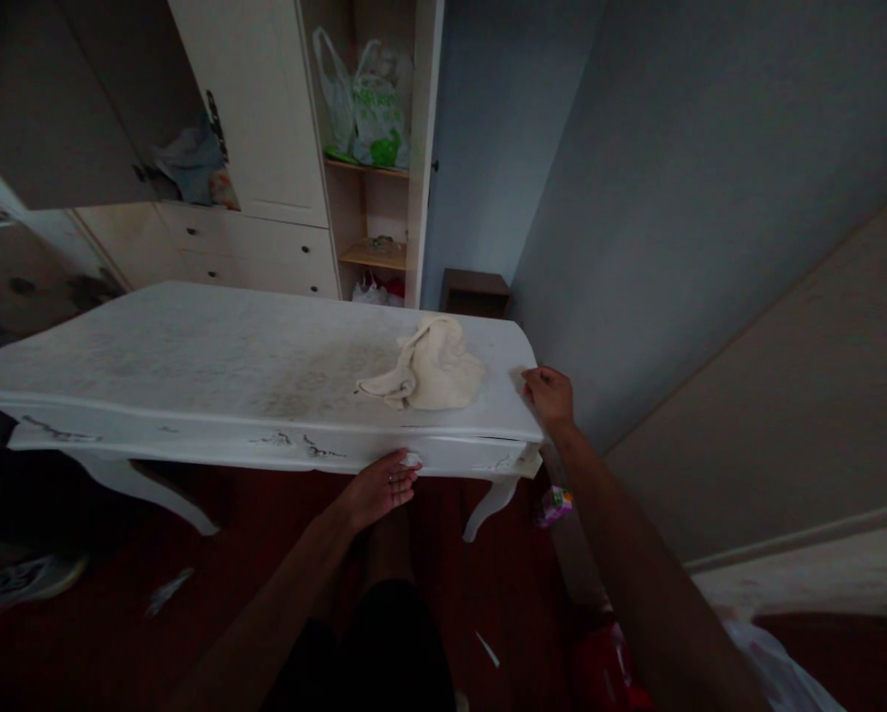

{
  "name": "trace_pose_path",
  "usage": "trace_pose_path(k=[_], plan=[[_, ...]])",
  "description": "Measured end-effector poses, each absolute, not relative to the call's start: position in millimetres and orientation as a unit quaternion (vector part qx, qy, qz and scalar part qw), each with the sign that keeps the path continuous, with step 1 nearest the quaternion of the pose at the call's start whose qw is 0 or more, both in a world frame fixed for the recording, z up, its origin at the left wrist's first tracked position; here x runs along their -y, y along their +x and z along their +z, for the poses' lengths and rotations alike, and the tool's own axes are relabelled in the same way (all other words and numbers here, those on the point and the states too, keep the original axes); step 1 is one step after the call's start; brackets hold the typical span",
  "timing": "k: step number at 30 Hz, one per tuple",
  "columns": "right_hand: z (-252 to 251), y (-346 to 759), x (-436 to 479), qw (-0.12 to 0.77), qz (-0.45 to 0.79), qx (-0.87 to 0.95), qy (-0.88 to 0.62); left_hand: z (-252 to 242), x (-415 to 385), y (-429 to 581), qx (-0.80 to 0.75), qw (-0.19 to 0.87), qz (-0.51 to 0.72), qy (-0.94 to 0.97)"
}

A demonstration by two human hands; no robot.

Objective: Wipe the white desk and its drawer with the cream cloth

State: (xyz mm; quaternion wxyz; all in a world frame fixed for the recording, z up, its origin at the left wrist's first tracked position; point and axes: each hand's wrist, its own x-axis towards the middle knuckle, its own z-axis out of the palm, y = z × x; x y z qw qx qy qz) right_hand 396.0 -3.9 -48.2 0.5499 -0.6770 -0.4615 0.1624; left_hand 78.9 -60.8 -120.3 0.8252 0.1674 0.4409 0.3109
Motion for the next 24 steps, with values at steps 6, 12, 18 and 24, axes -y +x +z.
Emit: trace_pose_path(k=[6,12,18,24], plan=[[-49,396,5,0.552,0.157,0.465,-0.675,-116,84,71,-0.43,0.842,0.282,0.166],[-51,396,5,0.558,0.149,0.462,-0.673,-122,100,65,-0.375,0.875,0.276,0.13],[-50,396,4,0.568,0.157,0.449,-0.672,-127,114,63,-0.333,0.899,0.262,0.11],[-52,397,4,0.569,0.162,0.452,-0.667,-130,125,64,-0.327,0.903,0.255,0.111]])
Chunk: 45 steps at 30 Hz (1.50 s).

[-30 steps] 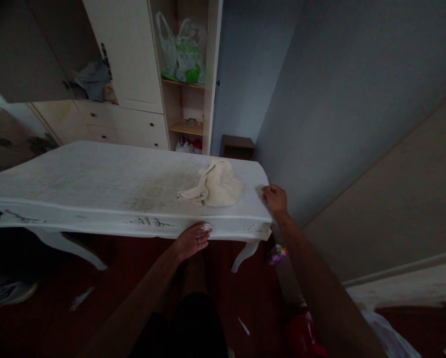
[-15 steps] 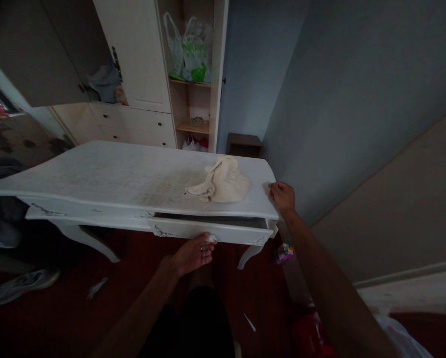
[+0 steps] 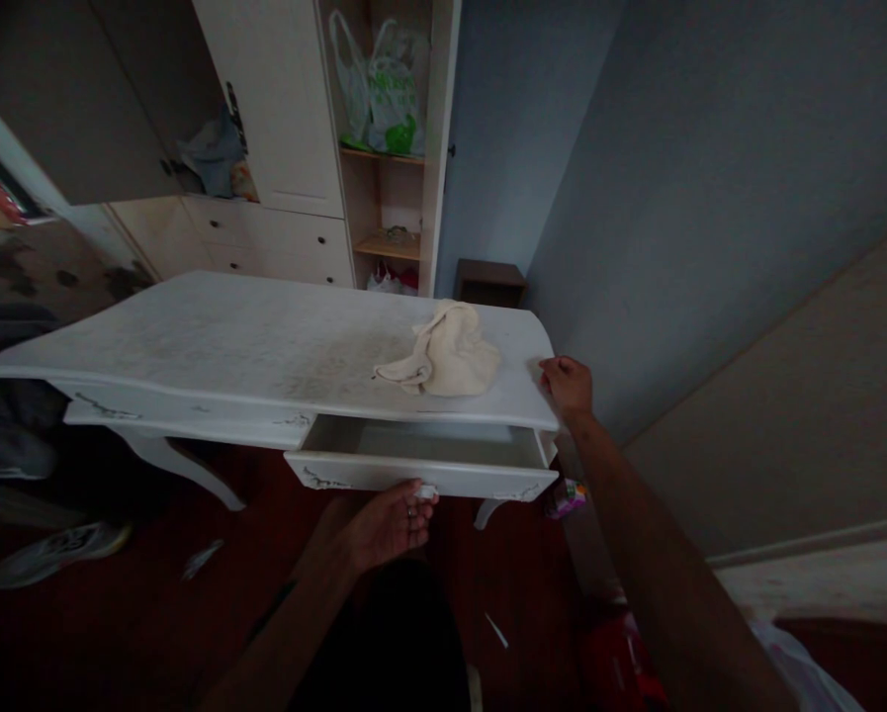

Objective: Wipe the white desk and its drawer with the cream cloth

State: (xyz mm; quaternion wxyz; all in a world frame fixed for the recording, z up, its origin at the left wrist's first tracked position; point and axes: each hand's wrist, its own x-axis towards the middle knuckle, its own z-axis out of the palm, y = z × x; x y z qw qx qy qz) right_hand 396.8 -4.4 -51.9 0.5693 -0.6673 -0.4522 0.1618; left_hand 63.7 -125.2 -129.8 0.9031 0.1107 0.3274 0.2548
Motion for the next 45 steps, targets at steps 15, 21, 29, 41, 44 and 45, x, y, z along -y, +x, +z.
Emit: trace_pose_path(k=[15,21,29,41,44,45], plan=[[-49,394,6,0.565,0.157,0.442,-0.679,-134,169,54,-0.301,0.921,0.231,0.084],[-45,391,8,0.557,0.16,0.433,-0.691,-143,188,51,-0.276,0.934,0.218,0.065],[-48,393,7,0.561,0.165,0.437,-0.683,-161,218,43,-0.273,0.935,0.217,0.056],[-51,395,7,0.558,0.149,0.443,-0.686,-219,270,33,-0.267,0.938,0.195,0.105],[-54,397,6,0.555,0.142,0.452,-0.684,-229,274,33,-0.254,0.941,0.19,0.121],[-54,397,6,0.553,0.14,0.455,-0.684,-231,275,34,-0.249,0.941,0.19,0.126]])
